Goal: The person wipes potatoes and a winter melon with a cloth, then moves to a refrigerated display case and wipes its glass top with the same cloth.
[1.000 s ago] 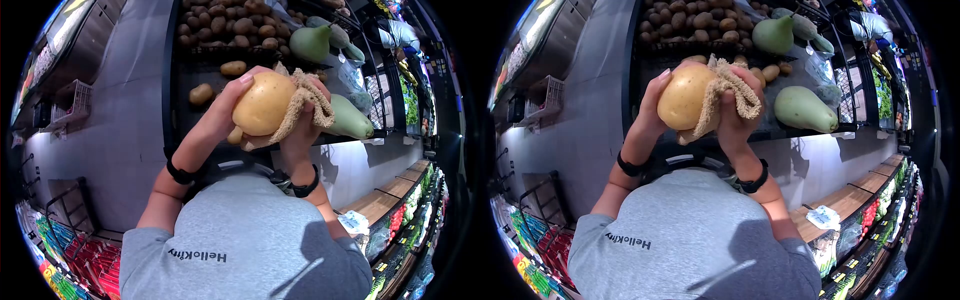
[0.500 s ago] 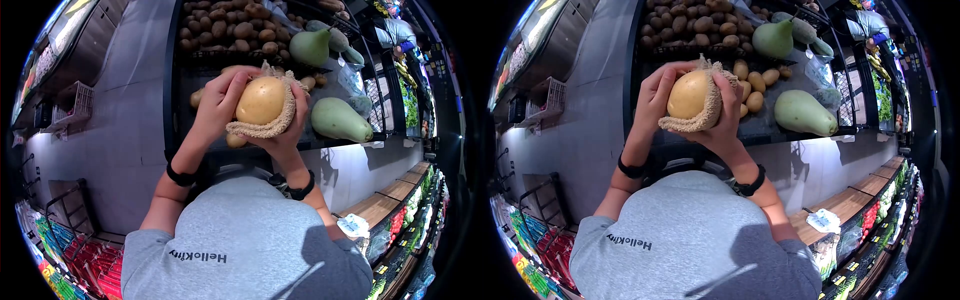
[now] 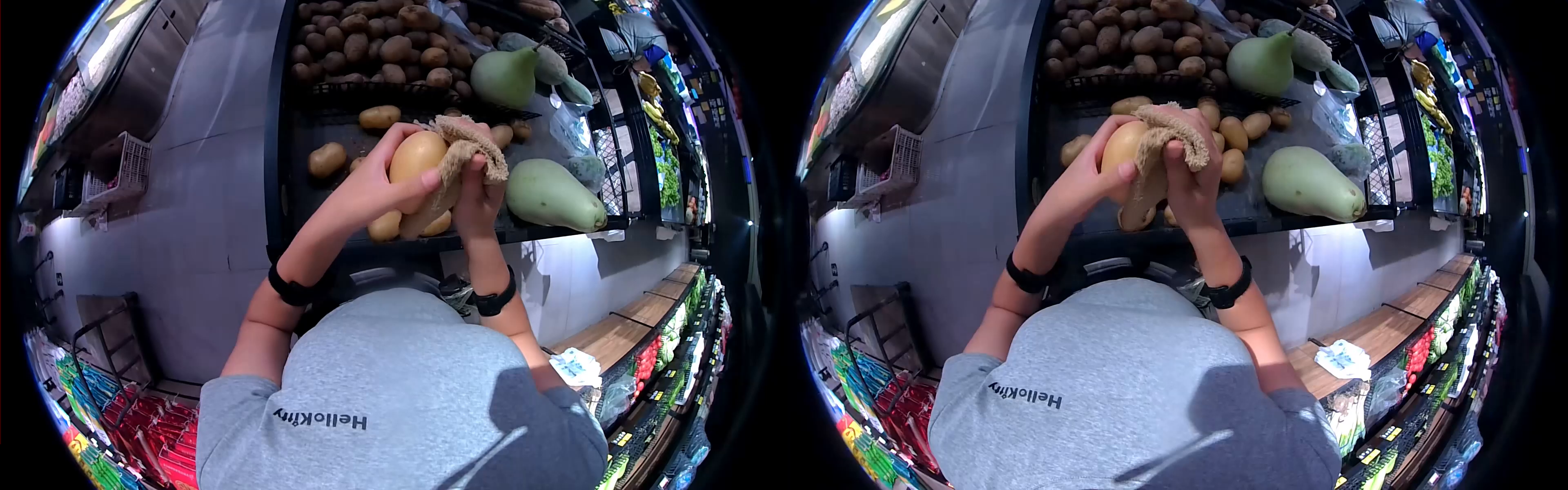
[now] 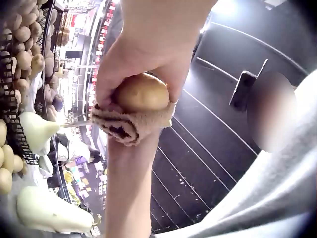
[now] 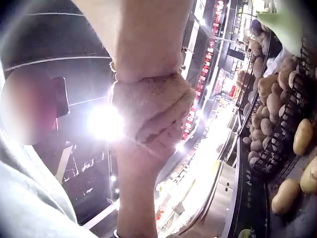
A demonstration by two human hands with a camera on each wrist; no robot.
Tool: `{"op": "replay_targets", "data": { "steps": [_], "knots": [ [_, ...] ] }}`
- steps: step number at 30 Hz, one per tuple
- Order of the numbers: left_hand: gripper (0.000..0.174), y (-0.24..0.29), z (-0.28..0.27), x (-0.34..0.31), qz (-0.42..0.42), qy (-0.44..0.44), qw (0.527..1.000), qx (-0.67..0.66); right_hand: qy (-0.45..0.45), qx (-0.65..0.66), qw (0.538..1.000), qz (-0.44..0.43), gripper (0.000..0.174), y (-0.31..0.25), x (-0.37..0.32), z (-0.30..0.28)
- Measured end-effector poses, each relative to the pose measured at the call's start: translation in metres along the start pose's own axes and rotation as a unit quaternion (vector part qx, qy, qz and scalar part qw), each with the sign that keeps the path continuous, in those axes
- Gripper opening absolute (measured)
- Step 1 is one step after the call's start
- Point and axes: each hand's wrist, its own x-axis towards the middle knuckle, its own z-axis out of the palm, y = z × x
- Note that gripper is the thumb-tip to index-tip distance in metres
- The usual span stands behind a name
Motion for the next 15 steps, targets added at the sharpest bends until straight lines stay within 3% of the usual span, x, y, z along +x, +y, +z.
{"op": "replay_targets", "data": {
  "steps": [1,3,5,7,8,9,12,15],
  "knots": [
    [0.052,-0.001,0.0,0.001,-0.032,0.013,0.999,-0.01,-0.002,0.002,1.0,-0.001,0.042,0.0,-0.002,-0.001],
    [0.051,-0.002,0.0,0.0,-0.06,0.025,0.995,-0.075,0.023,0.025,0.99,0.139,0.039,-0.005,-0.004,-0.002],
    [0.048,0.004,0.0,-0.003,-0.14,0.054,0.962,-0.228,0.012,0.023,0.987,0.158,0.043,0.0,-0.01,-0.006],
    [0.045,0.012,0.001,-0.003,-0.15,0.061,0.959,-0.233,-0.008,0.051,0.989,0.14,0.062,-0.002,-0.016,-0.002],
    [0.043,0.012,-0.001,-0.001,-0.132,0.062,0.952,-0.268,-0.073,0.01,0.982,0.176,0.083,-0.006,-0.014,-0.004],
    [0.042,0.012,-0.002,-0.001,-0.114,0.064,0.944,-0.304,-0.073,0.011,0.981,0.177,0.083,-0.004,-0.018,-0.003],
    [0.035,0.004,-0.002,0.003,-0.074,0.101,0.962,-0.243,-0.089,-0.124,0.988,-0.011,0.092,0.005,-0.023,0.006],
    [0.033,0.0,-0.006,0.005,-0.061,0.091,0.983,-0.146,-0.101,-0.151,0.981,-0.074,0.088,0.01,-0.018,0.001]
  ]
}}
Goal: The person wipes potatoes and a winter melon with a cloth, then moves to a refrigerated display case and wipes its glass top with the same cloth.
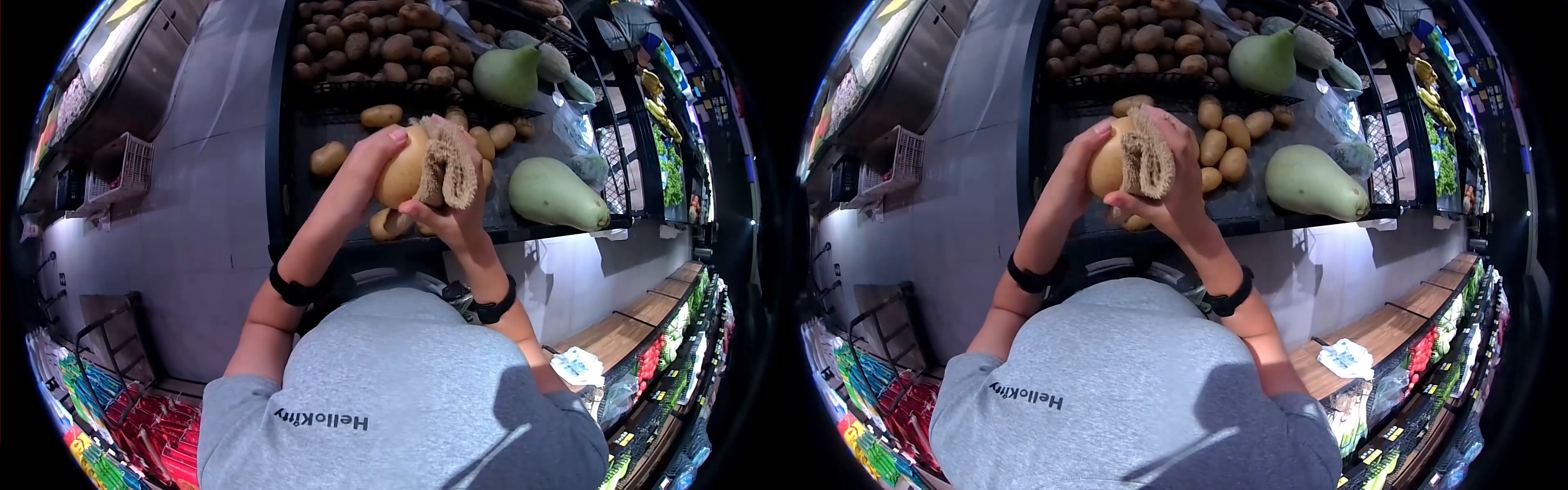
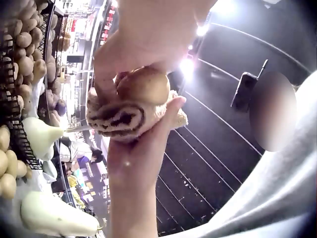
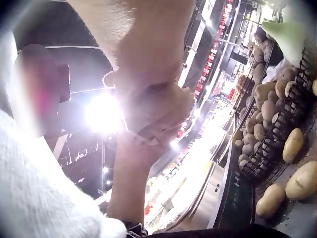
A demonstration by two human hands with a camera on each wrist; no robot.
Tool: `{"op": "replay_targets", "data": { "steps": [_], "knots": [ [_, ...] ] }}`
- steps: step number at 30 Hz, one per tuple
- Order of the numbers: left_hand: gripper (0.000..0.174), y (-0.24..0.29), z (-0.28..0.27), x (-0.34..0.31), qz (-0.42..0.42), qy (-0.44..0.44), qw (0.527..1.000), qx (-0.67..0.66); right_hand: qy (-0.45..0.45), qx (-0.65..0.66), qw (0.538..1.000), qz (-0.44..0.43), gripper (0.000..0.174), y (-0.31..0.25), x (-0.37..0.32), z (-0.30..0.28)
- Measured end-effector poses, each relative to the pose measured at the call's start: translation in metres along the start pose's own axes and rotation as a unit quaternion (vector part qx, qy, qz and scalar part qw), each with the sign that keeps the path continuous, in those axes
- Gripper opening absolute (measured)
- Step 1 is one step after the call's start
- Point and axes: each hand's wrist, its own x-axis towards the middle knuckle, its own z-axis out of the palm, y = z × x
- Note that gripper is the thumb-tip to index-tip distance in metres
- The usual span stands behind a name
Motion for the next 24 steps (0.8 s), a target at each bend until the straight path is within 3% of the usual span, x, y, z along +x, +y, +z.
{"op": "replay_targets", "data": {
  "steps": [4,5,8,10,12,14,16,19,20,21,22,23,24],
  "knots": [
    [0.036,0.002,0.006,-0.005,-0.006,-0.029,0.999,0.029,0.016,-0.03,0.998,-0.056,0.064,-0.006,0.005,-0.005],
    [0.036,0.002,0.007,-0.006,-0.023,-0.031,0.999,0.01,0.028,0.005,0.999,-0.026,0.052,-0.01,0.007,-0.007],
    [0.037,0.007,0.01,-0.01,-0.063,-0.038,0.996,-0.041,0.034,0.052,0.998,0.013,0.046,-0.014,0.008,-0.012],
    [0.038,0.004,0.006,-0.009,-0.085,-0.044,0.993,-0.071,0.114,0.226,0.943,0.217,0.042,-0.018,-0.002,-0.009],
    [0.047,-0.004,-0.006,-0.004,-0.109,-0.084,0.99,-0.019,0.112,0.243,0.931,0.249,0.044,-0.01,-0.003,-0.011],
    [0.046,-0.005,-0.013,-0.002,-0.119,-0.065,0.991,0.0,0.083,0.259,0.918,0.287,0.044,-0.002,-0.003,-0.013],
    [0.045,-0.004,-0.032,-0.004,-0.154,-0.078,0.982,0.074,0.051,0.276,0.903,0.326,0.044,0.009,-0.01,-0.016],
    [0.045,-0.006,-0.066,-0.018,-0.167,-0.056,0.979,0.107,-0.072,0.251,0.849,0.46,0.038,0.021,-0.035,-0.027],
    [0.045,-0.008,-0.073,-0.021,-0.168,-0.035,0.976,0.133,-0.064,0.255,0.85,0.457,0.038,0.028,-0.047,-0.03],
    [0.043,-0.011,-0.074,-0.023,-0.163,0.036,0.971,0.171,-0.051,0.275,0.821,0.497,0.038,0.039,-0.064,-0.031],
    [0.043,-0.02,-0.086,-0.023,-0.16,0.032,0.971,0.177,-0.039,0.293,0.792,0.535,0.037,0.049,-0.078,-0.033],
    [0.047,-0.035,-0.103,-0.021,-0.143,0.057,0.931,0.331,-0.004,0.337,0.751,0.567,0.036,0.055,-0.087,-0.034],
    [0.052,-0.046,-0.114,-0.018,-0.119,0.083,0.868,0.475,-0.002,0.337,0.756,0.561,0.036,0.06,-0.094,-0.036]
  ]
}}
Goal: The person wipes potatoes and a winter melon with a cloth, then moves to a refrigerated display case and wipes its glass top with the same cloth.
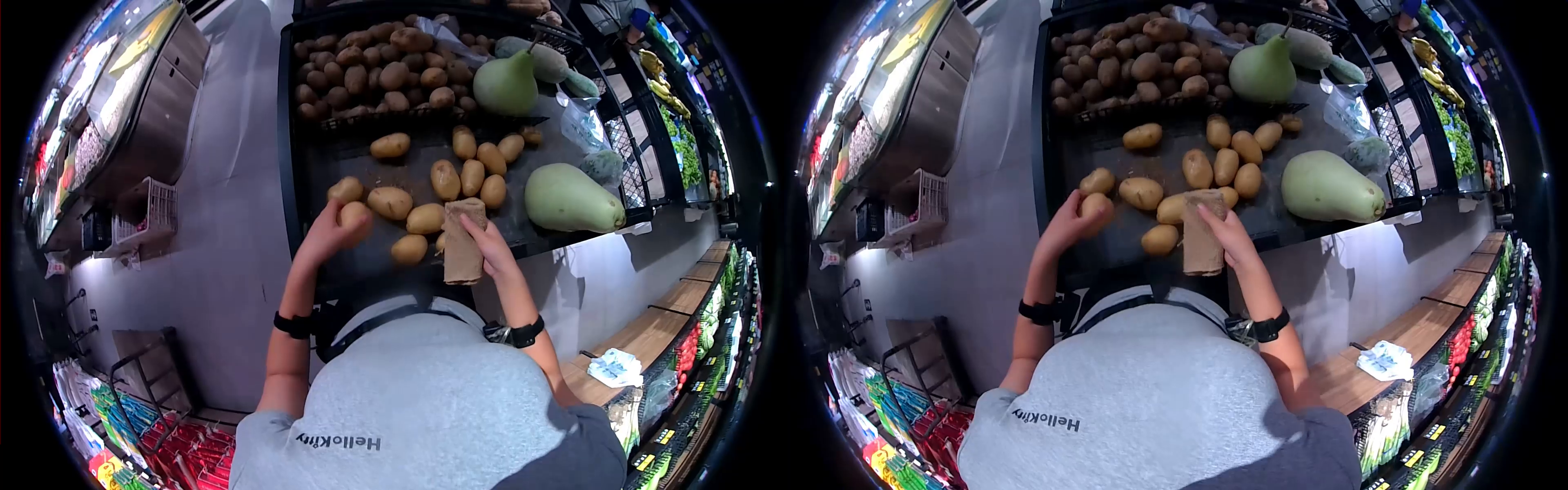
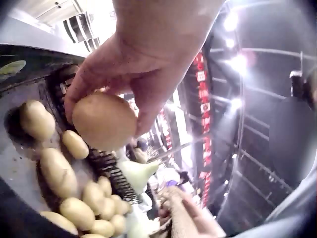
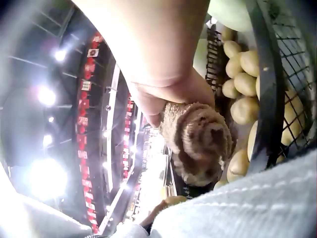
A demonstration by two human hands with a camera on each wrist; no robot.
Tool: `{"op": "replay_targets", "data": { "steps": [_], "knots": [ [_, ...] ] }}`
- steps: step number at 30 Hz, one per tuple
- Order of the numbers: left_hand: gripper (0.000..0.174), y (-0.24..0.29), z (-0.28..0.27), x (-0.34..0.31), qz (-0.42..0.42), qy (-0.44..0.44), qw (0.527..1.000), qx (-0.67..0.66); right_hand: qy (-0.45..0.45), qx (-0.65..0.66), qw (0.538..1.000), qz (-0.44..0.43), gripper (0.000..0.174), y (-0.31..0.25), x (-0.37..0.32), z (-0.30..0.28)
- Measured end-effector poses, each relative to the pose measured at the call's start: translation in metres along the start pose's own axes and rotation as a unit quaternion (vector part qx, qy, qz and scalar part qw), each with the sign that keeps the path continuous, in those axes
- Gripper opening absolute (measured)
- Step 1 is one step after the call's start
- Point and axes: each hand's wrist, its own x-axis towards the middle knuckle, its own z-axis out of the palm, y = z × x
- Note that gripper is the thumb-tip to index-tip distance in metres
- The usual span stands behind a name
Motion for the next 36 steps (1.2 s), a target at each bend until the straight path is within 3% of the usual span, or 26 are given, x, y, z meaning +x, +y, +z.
{"op": "replay_targets", "data": {
  "steps": [1,2,4,6,8,15,17,20,21,23,24,25,26,28,29,31,34,35,36],
  "knots": [
    [0.057,-0.002,0.005,0.002,-0.002,0.063,0.99,0.124,0.017,0.057,0.998,0.011,0.035,0.005,0.001,-0.005],
    [0.057,-0.003,0.01,0.005,0.003,0.065,0.99,0.124,0.034,0.114,0.993,0.023,0.034,0.009,0.002,-0.01],
    [0.057,-0.006,0.021,0.007,0.008,0.087,0.961,0.261,0.047,0.102,0.993,0.019,0.033,0.009,0.003,-0.013],
    [0.059,-0.022,0.03,0.024,0.013,0.069,0.963,0.26,0.081,0.103,0.991,-0.024,0.033,0.011,0.001,-0.014],
    [0.063,-0.042,0.035,0.041,0.012,-0.014,0.956,0.293,0.087,0.102,0.991,-0.028,0.033,0.012,-0.002,-0.018],
    [0.06,-0.071,0.049,0.062,-0.049,0.001,0.933,0.358,0.106,0.115,0.987,-0.024,0.032,0.025,-0.019,-0.026],
    [0.059,-0.078,0.048,0.069,-0.081,-0.065,0.918,0.382,0.112,0.114,0.987,-0.026,0.032,0.027,-0.023,-0.028],
    [0.058,-0.099,0.058,0.084,-0.1,-0.098,0.921,0.364,0.113,0.113,0.987,-0.023,0.033,0.031,-0.032,-0.031],
    [0.058,-0.131,0.066,0.098,-0.094,-0.097,0.922,0.363,0.105,0.113,0.988,-0.022,0.033,0.031,-0.035,-0.034],
    [0.057,-0.197,0.083,0.129,0.012,-0.133,0.889,0.438,0.123,0.097,0.987,-0.041,0.034,0.034,-0.04,-0.036],
    [0.049,-0.151,0.083,0.102,-0.087,-0.021,0.962,0.258,0.139,0.089,0.985,-0.052,0.034,0.036,-0.042,-0.036],
    [0.046,-0.086,0.064,0.067,-0.099,-0.07,0.937,0.328,0.136,0.088,0.985,-0.052,0.034,0.038,-0.042,-0.037],
    [0.046,-0.079,0.061,0.062,-0.091,-0.063,0.939,0.324,0.136,0.088,0.985,-0.051,0.034,0.04,-0.044,-0.039],
    [0.043,-0.075,0.054,0.058,-0.082,-0.135,0.89,0.427,0.14,0.081,0.987,-0.02,0.033,0.039,-0.046,-0.04],
    [0.043,-0.07,0.054,0.058,-0.074,-0.134,0.891,0.427,0.127,0.083,0.988,-0.027,0.033,0.043,-0.044,-0.042],
    [0.043,-0.06,0.056,0.053,-0.111,-0.087,0.834,0.534,0.122,0.087,0.988,-0.036,0.034,0.045,-0.041,-0.042],
    [0.048,-0.031,0.046,0.052,-0.139,-0.089,0.871,0.462,0.093,0.027,0.995,-0.041,0.035,0.041,-0.036,-0.037],
    [0.053,-0.001,0.04,0.035,-0.062,-0.084,0.892,0.44,0.071,0.018,0.996,-0.055,0.035,0.033,-0.035,-0.031],
    [0.053,0.006,0.042,0.034,-0.061,-0.087,0.891,0.441,0.044,0.006,0.997,-0.069,0.035,0.024,-0.032,-0.025]
  ]
}}
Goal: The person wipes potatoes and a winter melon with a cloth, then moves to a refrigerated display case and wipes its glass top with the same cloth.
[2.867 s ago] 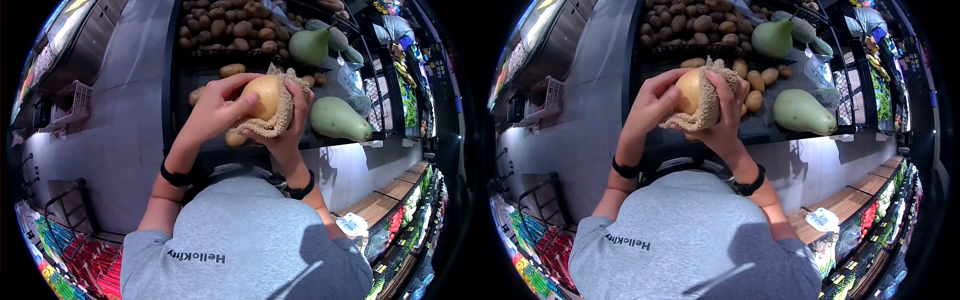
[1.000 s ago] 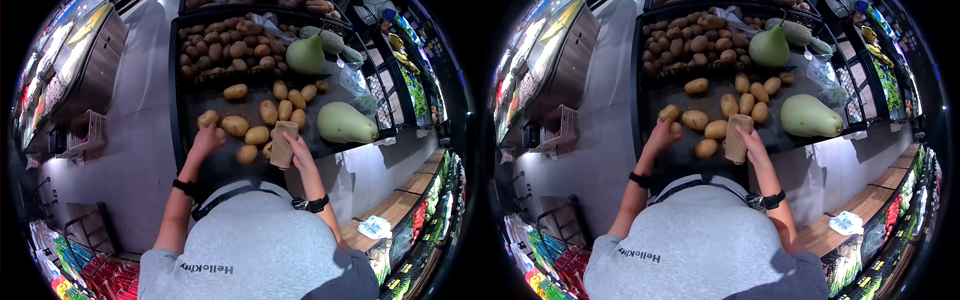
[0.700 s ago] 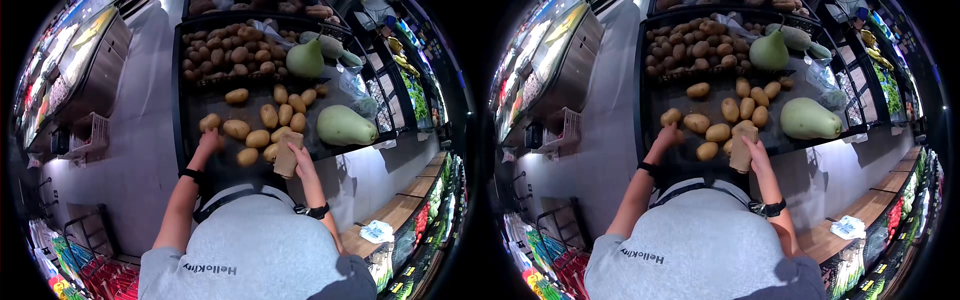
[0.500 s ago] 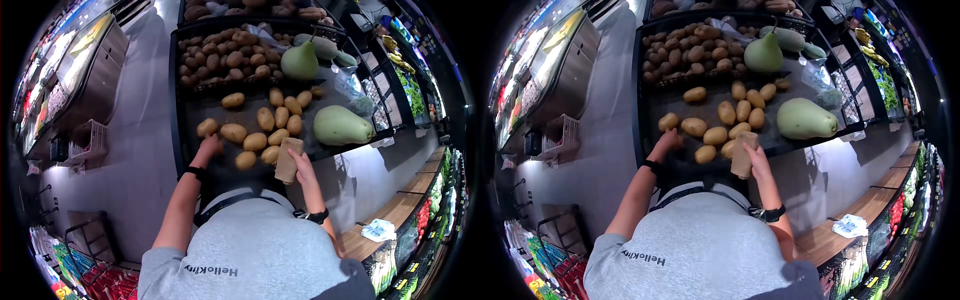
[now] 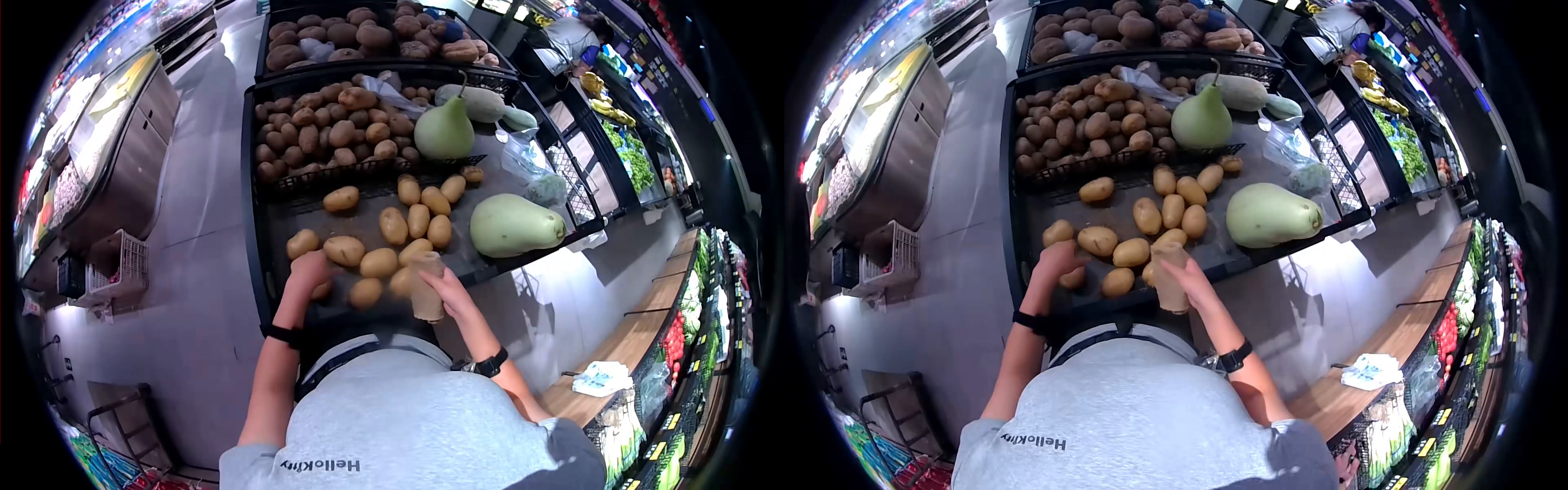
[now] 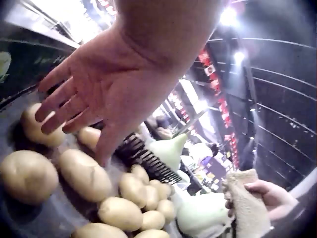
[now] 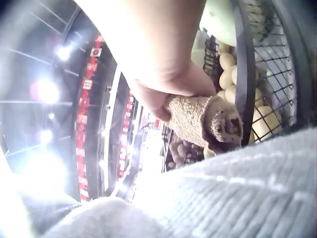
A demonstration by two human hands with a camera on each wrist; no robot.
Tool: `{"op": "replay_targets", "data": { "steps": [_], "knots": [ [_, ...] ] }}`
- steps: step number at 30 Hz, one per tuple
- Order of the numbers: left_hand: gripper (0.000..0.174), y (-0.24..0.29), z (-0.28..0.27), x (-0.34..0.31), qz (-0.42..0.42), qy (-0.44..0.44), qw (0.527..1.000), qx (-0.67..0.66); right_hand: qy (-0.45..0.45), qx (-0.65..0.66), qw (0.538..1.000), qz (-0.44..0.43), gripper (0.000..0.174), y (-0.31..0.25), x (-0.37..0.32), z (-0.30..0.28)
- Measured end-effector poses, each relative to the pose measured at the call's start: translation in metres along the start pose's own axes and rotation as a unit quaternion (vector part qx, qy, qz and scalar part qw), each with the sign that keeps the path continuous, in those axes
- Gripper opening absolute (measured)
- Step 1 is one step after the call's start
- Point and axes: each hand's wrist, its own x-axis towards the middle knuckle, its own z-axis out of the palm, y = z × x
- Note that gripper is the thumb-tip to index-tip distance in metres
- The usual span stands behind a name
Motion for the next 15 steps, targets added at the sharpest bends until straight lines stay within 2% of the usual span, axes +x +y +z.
{"op": "replay_targets", "data": {
  "steps": [2,3,4,5,6,8,9,10,12,13,15],
  "knots": [
    [0.049,0.01,-0.005,-0.003,0.198,0.095,0.97,-0.103,-0.009,0.002,1.0,0.02,0.034,-0.016,0.004,0.01],
    [0.049,0.023,-0.015,-0.013,0.199,0.093,0.97,-0.103,-0.023,0.008,0.999,0.044,0.034,-0.026,0.008,0.016],
    [0.046,0.042,-0.031,-0.028,0.222,0.096,0.954,-0.175,-0.037,0.016,0.997,0.067,0.035,-0.035,0.01,0.024],
    [0.044,0.056,-0.043,-0.039,0.245,0.097,0.933,-0.245,-0.059,-0.018,0.997,0.052,0.04,-0.045,0.011,0.035],
    [0.044,0.066,-0.049,-0.045,0.247,0.094,0.933,-0.242,-0.056,-0.014,0.997,0.051,0.04,-0.051,0.014,0.042],
    [0.046,0.081,-0.053,-0.052,0.329,0.174,0.883,-0.285,-0.092,-0.021,0.993,0.066,0.046,-0.053,0.019,0.052],
    [0.045,0.085,-0.048,-0.048,0.336,0.184,0.869,-0.312,-0.078,-0.049,0.995,0.044,0.052,-0.05,0.022,0.055],
    [0.045,0.088,-0.047,-0.05,0.345,0.171,0.87,-0.307,-0.065,-0.039,0.996,0.043,0.052,-0.041,0.026,0.049],
    [0.044,0.096,-0.049,-0.052,0.393,0.248,0.839,-0.281,-0.127,-0.077,0.987,0.062,0.054,-0.029,0.032,0.036],
    [0.036,0.103,-0.049,-0.053,0.413,0.283,0.823,-0.266,-0.137,-0.06,0.988,0.048,0.053,-0.027,0.027,0.034],
    [0.032,0.113,-0.041,-0.047,0.395,0.244,0.841,-0.278,-0.139,-0.007,0.988,0.064,0.051,-0.027,0.018,0.024]
  ]
}}
